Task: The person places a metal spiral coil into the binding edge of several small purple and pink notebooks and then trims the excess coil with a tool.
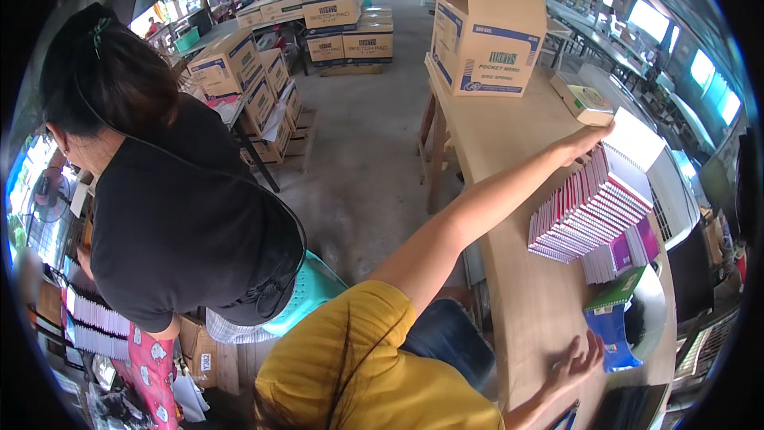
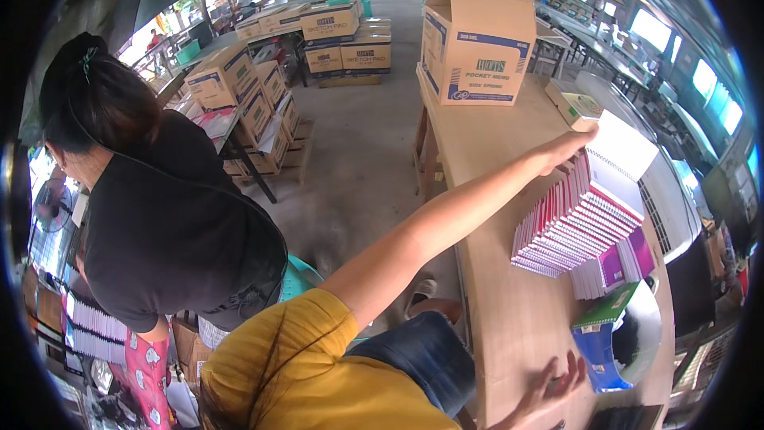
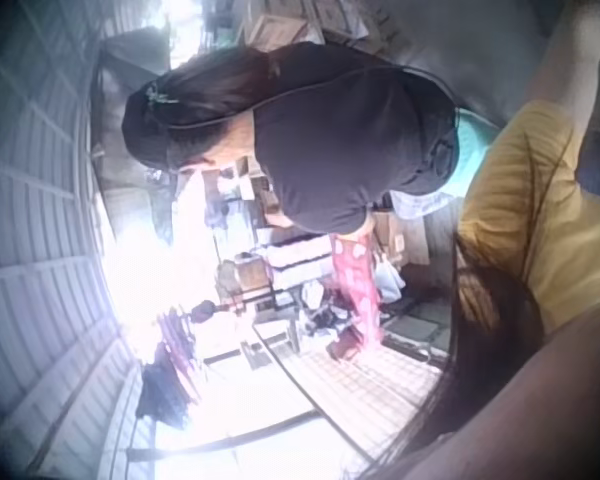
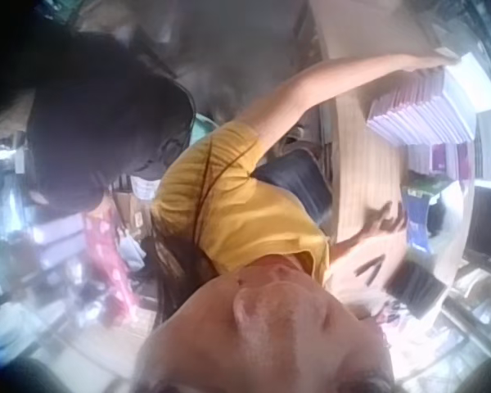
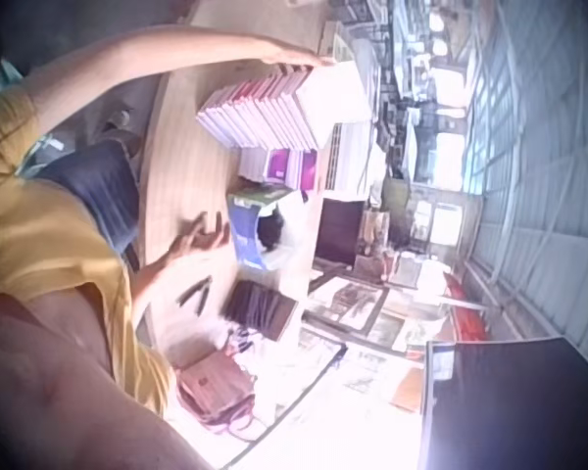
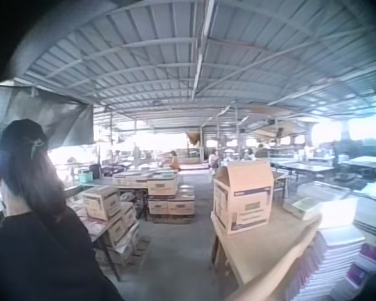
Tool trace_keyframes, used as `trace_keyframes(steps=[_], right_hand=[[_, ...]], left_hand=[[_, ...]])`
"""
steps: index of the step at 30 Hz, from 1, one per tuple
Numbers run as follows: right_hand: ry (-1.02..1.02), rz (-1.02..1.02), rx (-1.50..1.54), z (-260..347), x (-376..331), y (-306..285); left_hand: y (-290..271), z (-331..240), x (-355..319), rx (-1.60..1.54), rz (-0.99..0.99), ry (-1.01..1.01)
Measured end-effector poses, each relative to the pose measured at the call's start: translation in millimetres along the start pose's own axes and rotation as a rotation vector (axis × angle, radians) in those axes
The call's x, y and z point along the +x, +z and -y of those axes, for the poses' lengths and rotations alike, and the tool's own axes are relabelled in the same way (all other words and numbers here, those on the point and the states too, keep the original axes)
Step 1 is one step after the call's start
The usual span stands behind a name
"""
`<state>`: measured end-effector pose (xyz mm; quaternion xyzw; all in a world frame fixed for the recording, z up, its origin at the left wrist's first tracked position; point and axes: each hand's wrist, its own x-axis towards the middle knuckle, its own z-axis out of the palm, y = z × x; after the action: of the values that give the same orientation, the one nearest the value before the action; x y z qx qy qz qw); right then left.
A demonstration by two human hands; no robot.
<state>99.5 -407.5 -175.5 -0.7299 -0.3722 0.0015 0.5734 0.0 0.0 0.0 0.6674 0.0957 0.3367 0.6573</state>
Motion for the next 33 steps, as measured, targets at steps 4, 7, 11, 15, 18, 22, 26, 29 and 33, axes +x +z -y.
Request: trace_keyframes(steps=[4, 7, 11, 15, 18, 22, 26, 29, 33], right_hand=[[0.113, 0.130, 0.097, 44, 2, 54], [0.261, 0.181, 0.338, 36, 20, 83], [0.557, 0.146, 0.589, 38, 58, 113], [0.855, 0.164, 0.749, 26, 75, 136], [0.961, 0.139, 0.748, 35, 95, 145], [1.055, 0.021, 0.763, 31, 122, 151], [1.050, -0.058, 0.806, 32, 138, 162], [1.124, -0.130, 0.857, 50, 146, 185], [1.142, -0.223, 0.828, 43, 129, 197]], left_hand=[[-5, 12, 0, 0.237, 0.071, -0.069], [-2, 13, 7, 0.213, 0.126, 0.000], [7, -1, 11, 0.135, 0.122, 0.015], [-8, -19, 0, 0.095, 0.232, -0.117], [-24, -20, 3, 0.030, 0.324, -0.195], [-41, -3, 34, -0.226, 0.382, -0.469], [-46, -11, 45, -0.106, 0.675, -0.252], [-52, -22, 44, -0.032, 0.781, -0.181], [-32, -13, 44, -0.147, 0.675, -0.123]])
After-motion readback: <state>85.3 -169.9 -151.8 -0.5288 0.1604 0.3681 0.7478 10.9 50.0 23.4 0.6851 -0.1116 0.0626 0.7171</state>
